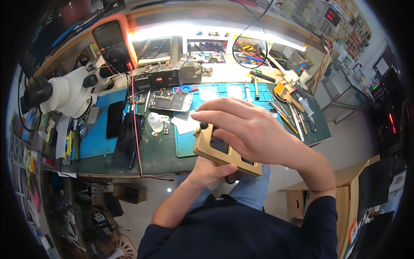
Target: The person places a black smartphone into a beige plastic jig and secures it with a second piece. They then manipulate the jig, turning it over and pressing on the components to ensure a proper fit. The person briefly moves to a different area to retrieve a tool before returning to the workbench.
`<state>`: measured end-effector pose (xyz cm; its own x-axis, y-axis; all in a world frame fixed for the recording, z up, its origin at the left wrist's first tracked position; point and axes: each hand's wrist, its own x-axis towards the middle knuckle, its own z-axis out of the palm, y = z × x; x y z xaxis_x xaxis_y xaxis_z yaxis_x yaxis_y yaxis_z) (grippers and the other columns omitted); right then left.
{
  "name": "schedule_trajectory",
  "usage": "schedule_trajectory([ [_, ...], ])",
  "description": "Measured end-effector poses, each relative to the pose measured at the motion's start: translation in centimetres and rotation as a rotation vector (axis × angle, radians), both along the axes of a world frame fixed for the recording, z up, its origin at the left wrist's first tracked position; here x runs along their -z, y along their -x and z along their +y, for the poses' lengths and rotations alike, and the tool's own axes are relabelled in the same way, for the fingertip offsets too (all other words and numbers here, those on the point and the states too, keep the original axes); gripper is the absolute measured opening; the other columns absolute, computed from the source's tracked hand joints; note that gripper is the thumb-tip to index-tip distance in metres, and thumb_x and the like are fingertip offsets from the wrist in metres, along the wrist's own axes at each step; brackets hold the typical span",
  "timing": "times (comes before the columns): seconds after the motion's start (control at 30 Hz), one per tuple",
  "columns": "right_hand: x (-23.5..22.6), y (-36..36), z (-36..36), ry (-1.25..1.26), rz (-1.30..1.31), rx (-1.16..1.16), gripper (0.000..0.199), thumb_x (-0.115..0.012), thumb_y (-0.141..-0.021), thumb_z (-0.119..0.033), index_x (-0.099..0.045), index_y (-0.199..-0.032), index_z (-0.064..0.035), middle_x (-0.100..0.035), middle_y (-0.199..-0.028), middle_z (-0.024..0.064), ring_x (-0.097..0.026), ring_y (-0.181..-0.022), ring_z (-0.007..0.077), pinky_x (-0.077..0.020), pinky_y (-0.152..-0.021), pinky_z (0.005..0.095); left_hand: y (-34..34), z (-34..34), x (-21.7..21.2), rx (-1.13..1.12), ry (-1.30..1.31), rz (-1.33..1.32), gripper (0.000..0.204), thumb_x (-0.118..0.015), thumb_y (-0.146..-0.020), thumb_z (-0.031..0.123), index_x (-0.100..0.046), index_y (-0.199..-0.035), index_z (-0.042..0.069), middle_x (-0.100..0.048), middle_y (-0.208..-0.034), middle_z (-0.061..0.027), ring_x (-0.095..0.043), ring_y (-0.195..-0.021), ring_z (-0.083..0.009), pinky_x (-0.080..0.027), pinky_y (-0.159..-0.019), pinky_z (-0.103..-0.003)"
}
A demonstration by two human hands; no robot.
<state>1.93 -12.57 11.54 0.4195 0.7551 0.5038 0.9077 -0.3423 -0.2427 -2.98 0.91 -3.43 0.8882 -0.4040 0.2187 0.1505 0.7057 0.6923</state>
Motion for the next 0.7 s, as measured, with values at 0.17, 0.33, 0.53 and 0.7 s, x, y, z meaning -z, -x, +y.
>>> schedule_trajectory([
  [0.17,-0.9,0.8,0.5,0.27,0.172,0.263,0.041,-0.07,-0.084,-0.009,-0.061,-0.124,-0.0114,-0.065,-0.106,0.0074,-0.067,-0.083,0.0228,-0.0548,-0.07,0.0328,0.1,-0.6,0.3,0.011,0.014,-0.016,0.081,-0.084,-0.077,0.015,-0.034,-0.141,0.006,-0.05,-0.129,-0.004,-0.051,-0.122,-0.0151,-0.046,-0.103,-0.035],
  [0.33,0.3,0.0,0.7,0.081,0.003,0.118,0.036,-0.074,-0.084,-0.017,-0.063,-0.119,-0.0119,-0.067,-0.09,0.0052,-0.067,-0.073,0.0198,-0.0522,-0.062,0.0325,-0.1,-0.6,0.5,0.066,-0.034,-0.032,0.081,-0.084,-0.078,0.016,-0.033,-0.141,0.007,-0.051,-0.127,-0.0036,-0.053,-0.119,-0.0143,-0.047,-0.102,-0.034],
  [0.53,-1.2,1.0,0.8,0.158,0.106,0.226,0.039,-0.072,-0.085,-0.012,-0.062,-0.123,-0.0108,-0.066,-0.094,0.0058,-0.066,-0.073,0.0172,-0.0518,-0.061,0.0308,0.1,-0.5,0.1,0.1,-0.029,-0.005,0.08,-0.085,-0.078,0.018,-0.034,-0.139,0.006,-0.052,-0.127,-0.0038,-0.054,-0.117,-0.0133,-0.049,-0.1,-0.034],
  [0.7,-0.5,0.6,0.1,0.19,0.028,0.182,0.041,-0.074,-0.083,-0.013,-0.064,-0.123,-0.0091,-0.065,-0.092,0.0064,-0.064,-0.072,0.0146,-0.0513,-0.06,0.0286,0.1,-0.7,-0.4,0.089,-0.048,-0.041,0.079,-0.085,-0.079,0.018,-0.034,-0.139,0.006,-0.052,-0.126,-0.0046,-0.055,-0.117,-0.0135,-0.049,-0.1,-0.034],
])
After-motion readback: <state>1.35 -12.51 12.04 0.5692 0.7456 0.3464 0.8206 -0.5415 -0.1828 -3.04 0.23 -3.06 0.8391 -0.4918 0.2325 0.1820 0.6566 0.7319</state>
